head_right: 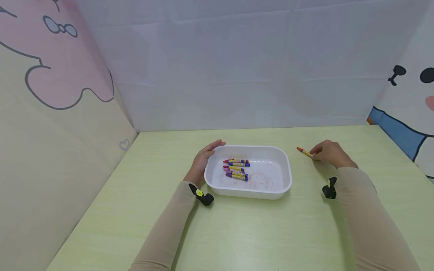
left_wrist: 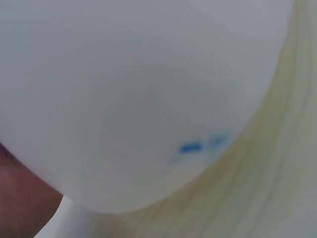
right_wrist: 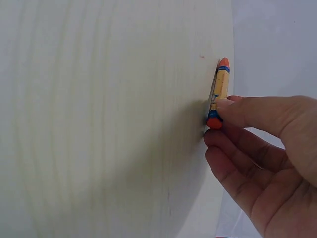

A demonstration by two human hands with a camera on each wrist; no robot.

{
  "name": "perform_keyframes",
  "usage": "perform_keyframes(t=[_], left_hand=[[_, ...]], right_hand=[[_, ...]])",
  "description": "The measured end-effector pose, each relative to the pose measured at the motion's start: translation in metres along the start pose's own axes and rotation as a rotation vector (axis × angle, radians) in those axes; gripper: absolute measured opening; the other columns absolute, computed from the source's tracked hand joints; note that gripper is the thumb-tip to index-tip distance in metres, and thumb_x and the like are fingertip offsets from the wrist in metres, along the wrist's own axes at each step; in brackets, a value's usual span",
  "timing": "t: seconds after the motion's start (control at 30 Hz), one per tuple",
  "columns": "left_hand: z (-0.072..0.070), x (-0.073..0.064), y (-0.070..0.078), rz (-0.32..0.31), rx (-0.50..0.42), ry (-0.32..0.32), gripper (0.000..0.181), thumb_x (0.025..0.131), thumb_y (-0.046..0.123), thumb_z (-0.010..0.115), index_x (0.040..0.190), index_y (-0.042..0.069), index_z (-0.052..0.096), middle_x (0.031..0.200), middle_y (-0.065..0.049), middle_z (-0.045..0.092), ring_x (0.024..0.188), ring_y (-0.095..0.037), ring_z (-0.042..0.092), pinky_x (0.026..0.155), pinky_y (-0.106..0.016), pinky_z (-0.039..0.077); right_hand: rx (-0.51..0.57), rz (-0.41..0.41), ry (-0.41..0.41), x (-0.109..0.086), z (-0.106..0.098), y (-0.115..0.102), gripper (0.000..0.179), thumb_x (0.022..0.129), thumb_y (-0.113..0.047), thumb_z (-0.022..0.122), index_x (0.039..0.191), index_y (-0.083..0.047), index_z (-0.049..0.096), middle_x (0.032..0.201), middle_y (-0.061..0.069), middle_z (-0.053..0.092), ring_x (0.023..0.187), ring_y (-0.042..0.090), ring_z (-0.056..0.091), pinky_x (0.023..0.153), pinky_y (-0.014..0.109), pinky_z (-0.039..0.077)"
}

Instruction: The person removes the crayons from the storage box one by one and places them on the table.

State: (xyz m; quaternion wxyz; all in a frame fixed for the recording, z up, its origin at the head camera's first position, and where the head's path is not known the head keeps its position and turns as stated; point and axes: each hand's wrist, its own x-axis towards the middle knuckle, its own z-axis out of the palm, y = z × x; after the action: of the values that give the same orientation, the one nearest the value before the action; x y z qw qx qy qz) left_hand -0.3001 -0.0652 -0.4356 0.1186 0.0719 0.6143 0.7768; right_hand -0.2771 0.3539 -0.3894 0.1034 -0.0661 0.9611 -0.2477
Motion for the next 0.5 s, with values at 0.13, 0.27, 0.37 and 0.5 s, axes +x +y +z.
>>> perform_keyframes(t=[0.13,0.27,0.37,0.5], left_hand=[[0.0,0.0,0.0,-0.008,0.011,0.002,0.043,0.102,0.012,0.033,0.142,0.013,0.048,0.141,0.001,0.054,0.134,-0.015,0.045,0.113,-0.034,0.037],[0.001,0.0,0.001,-0.007,0.019,-0.008,0.043,0.102,0.014,0.033,0.142,0.015,0.048,0.141,0.002,0.053,0.134,-0.015,0.045,0.112,-0.035,0.037],[0.001,0.001,0.003,-0.009,0.018,-0.006,0.042,0.102,0.014,0.033,0.141,0.018,0.05,0.141,0.003,0.054,0.134,-0.015,0.046,0.112,-0.035,0.038],[0.002,0.002,0.003,-0.016,0.015,-0.004,0.041,0.102,0.015,0.034,0.138,0.021,0.053,0.139,0.005,0.055,0.133,-0.013,0.046,0.112,-0.034,0.038]], right_hand=[[-0.016,-0.004,-0.003,-0.001,-0.003,0.0,0.038,0.092,-0.018,0.06,0.116,0.01,0.062,0.117,0.035,0.058,0.104,0.051,0.054,0.081,0.054,0.049],[-0.024,-0.016,-0.004,-0.001,-0.009,-0.006,0.039,0.092,-0.017,0.057,0.119,0.011,0.059,0.118,0.035,0.058,0.106,0.053,0.053,0.083,0.056,0.049],[-0.02,-0.031,-0.002,0.0,-0.014,-0.013,0.039,0.093,-0.016,0.055,0.121,0.012,0.058,0.121,0.035,0.057,0.107,0.053,0.053,0.083,0.057,0.049],[-0.022,-0.052,0.006,0.002,-0.021,-0.029,0.039,0.095,-0.017,0.055,0.124,0.01,0.057,0.122,0.034,0.057,0.109,0.052,0.053,0.085,0.057,0.048]])
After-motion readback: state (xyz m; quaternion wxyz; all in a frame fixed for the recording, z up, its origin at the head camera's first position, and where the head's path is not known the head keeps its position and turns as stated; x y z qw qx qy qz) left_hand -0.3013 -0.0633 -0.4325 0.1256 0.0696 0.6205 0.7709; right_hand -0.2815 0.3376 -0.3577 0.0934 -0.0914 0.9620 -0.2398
